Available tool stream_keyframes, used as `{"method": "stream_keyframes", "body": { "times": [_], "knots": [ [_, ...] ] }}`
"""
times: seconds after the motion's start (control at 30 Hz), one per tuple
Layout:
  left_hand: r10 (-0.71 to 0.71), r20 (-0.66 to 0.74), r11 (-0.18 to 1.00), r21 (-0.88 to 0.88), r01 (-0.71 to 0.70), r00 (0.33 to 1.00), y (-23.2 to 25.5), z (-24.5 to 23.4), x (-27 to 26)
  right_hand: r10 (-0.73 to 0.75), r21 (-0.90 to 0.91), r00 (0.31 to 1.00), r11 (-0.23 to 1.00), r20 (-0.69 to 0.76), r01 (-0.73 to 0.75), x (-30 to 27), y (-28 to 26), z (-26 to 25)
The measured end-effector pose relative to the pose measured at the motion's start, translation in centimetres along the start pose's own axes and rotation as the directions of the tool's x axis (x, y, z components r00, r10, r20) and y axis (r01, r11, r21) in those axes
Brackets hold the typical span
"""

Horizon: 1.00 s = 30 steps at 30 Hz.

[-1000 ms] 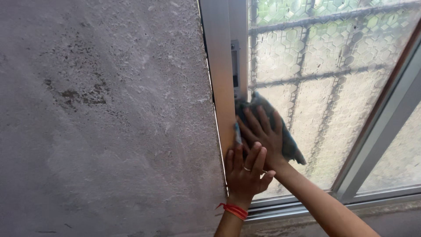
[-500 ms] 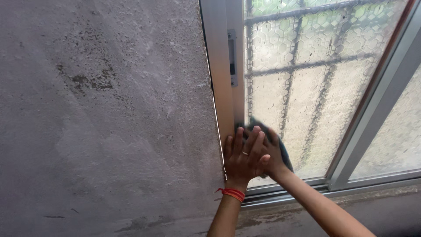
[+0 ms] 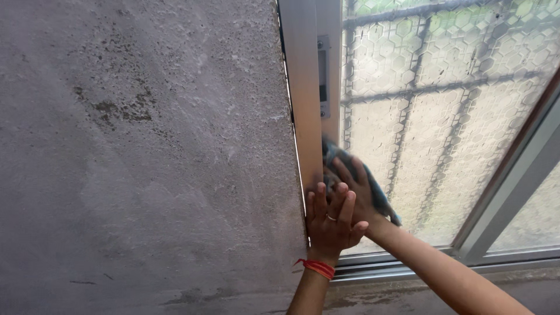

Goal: The person wipes the metal frame of a sliding window with a blue cloth. They clean the vertical side and bottom track areas repeatedly, using both hands to hold and move the cloth along the frame.

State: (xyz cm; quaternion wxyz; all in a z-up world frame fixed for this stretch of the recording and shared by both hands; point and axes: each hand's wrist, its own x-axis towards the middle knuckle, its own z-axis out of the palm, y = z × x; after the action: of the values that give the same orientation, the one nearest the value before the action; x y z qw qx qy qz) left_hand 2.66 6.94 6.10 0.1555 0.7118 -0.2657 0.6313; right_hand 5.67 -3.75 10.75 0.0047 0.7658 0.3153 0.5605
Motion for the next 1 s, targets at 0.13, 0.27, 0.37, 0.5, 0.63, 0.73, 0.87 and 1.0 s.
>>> {"method": "stream_keyframes", "body": {
  "times": [0.13, 0.27, 0.37, 0.5, 0.63, 0.73, 0.87, 1.0],
  "knots": [
    [-0.057, 0.088, 0.995, 0.09, 0.049, 0.994, 0.2, -0.2, -0.6, -0.028, 0.191, 0.996, 0.982, 0.087, 0.011, -7.5, -1.3, 3.1],
    [-0.111, 0.079, 0.991, 0.083, 0.105, 0.991, 0.2, -0.2, -0.2, -0.012, 0.262, 0.97, 0.963, 0.243, -0.054, -10.5, -1.4, 4.2],
    [-0.119, 0.082, 0.991, 0.074, 0.113, 0.99, 0.3, -0.6, 0.2, -0.089, 0.13, 0.982, 0.989, 0.165, 0.067, -7.5, 0.0, 2.9],
    [-0.156, 0.128, 0.984, 0.107, 0.143, 0.979, 0.4, -1.2, 0.4, -0.009, 0.108, 0.999, 0.994, 0.047, 0.004, 1.5, 2.0, -0.2],
    [-0.217, 0.151, 0.974, 0.103, 0.203, 0.964, 0.9, -2.0, 0.4, 0.07, 0.085, 0.993, 0.994, -0.1, -0.062, 7.1, 2.1, -2.1],
    [-0.26, 0.13, 0.965, 0.081, 0.251, 0.957, 2.0, -2.8, 0.4, 0.099, 0.012, 0.995, 0.995, 0.002, -0.099, 5.9, 0.7, -1.9],
    [-0.383, 0.035, 0.923, -0.014, 0.383, 0.923, 4.4, -3.4, 0.1, 0.05, 0.16, 0.998, 0.986, -0.033, -0.044, 0.3, -1.4, 0.8],
    [-0.516, 0.028, 0.856, 0.04, 0.515, 0.856, 8.5, -4.4, -2.2, -0.064, 0.224, 0.996, 0.973, 0.06, 0.049, -6.9, -3.5, 4.6]
  ]
}}
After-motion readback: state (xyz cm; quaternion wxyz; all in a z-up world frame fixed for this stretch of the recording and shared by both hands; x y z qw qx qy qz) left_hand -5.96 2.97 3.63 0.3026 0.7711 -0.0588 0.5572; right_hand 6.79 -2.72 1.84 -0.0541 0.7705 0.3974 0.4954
